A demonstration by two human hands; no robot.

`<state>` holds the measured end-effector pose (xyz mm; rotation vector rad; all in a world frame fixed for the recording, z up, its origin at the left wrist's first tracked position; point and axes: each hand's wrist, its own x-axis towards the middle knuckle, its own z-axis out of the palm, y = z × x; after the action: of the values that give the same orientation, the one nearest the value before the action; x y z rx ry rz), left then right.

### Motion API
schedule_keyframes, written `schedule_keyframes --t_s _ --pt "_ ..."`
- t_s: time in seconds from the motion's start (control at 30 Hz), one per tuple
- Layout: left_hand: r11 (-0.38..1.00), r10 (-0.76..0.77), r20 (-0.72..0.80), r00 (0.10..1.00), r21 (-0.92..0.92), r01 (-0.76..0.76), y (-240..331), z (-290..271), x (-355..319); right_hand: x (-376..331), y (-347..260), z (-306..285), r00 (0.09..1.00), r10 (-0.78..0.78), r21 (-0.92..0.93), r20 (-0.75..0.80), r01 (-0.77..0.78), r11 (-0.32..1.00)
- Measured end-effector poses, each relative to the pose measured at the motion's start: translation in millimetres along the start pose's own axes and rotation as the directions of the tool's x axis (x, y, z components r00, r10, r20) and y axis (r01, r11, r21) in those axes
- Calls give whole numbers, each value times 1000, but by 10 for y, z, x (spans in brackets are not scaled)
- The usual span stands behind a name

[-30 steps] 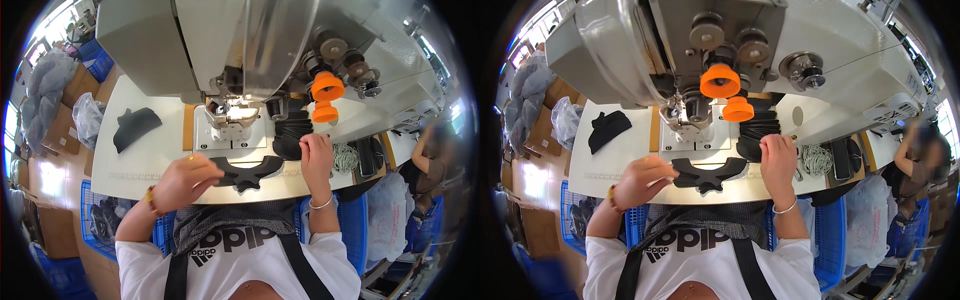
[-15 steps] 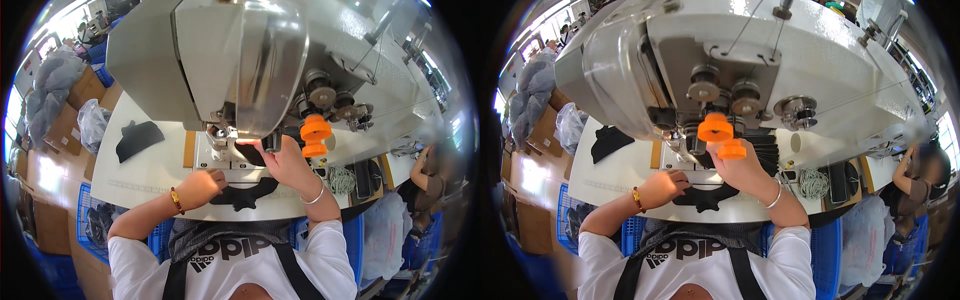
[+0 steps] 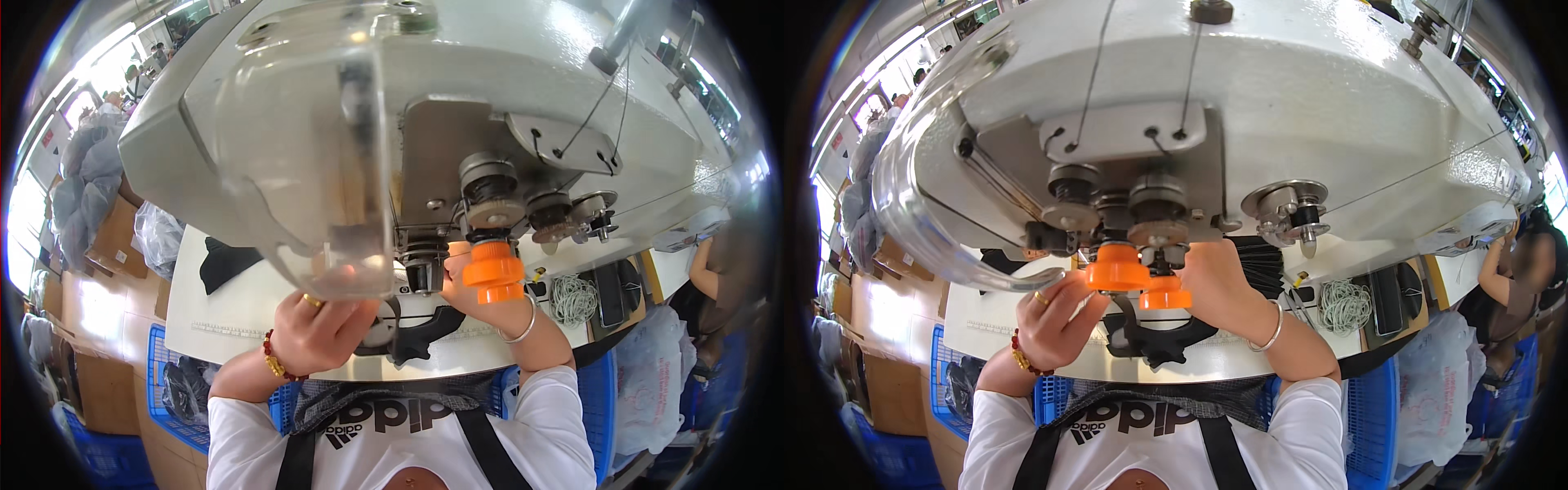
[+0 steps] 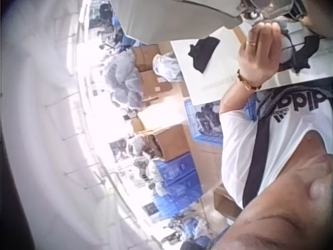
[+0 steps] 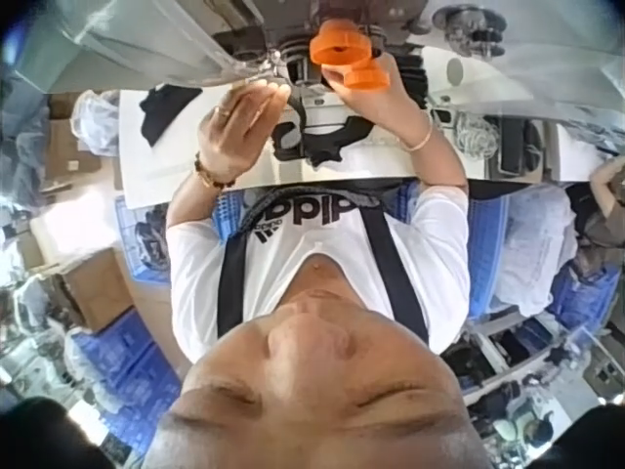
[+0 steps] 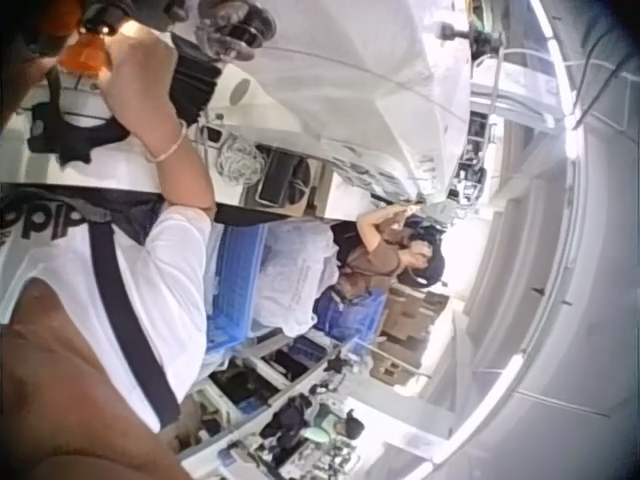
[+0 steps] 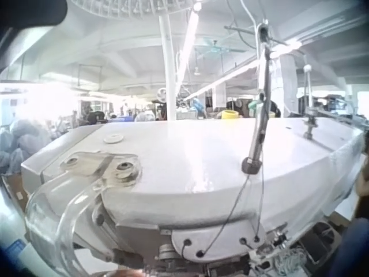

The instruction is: The recorder is using an industrial sewing machine to stitch together black fabric components, likely for footwear.

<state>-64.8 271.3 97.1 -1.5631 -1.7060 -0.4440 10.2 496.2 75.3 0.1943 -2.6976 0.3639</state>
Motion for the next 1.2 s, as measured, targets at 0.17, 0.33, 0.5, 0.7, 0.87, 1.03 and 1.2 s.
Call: schedule_keyframes --t_s 0.17,0.33,0.5,0.7,0.87,1.03,1.2 --pt "972 -177 69 982 -144 185 -109 52 8 -45 174 173 1000 -4 161 4 3 987" --pt "984 -175 146 974 -14 178 -167 160 -84 -14 178 213 994 -42 362 -102 77 929" --pt "971 -228 194 954 -29 238 -162 208 -117 -54 137 138 981 60 356 186 -124 926" --pt "992 -121 58 991 -17 122 -378 531 -438 -29 101 111 999 -5 411 35 -10 911" --pt "986 -76 -30 997 143 79 -369 540 -307 -11 123 122 992 -78 402 -97 111 909" --pt "988 -17 -186 982 148 45 -394 618 -329 -17 193 254 993 -101 395 -65 118 911" --pt "977 -204 78 976 -50 208 -190 355 -81 -94 257 224 997 -68 367 -42 79 927"
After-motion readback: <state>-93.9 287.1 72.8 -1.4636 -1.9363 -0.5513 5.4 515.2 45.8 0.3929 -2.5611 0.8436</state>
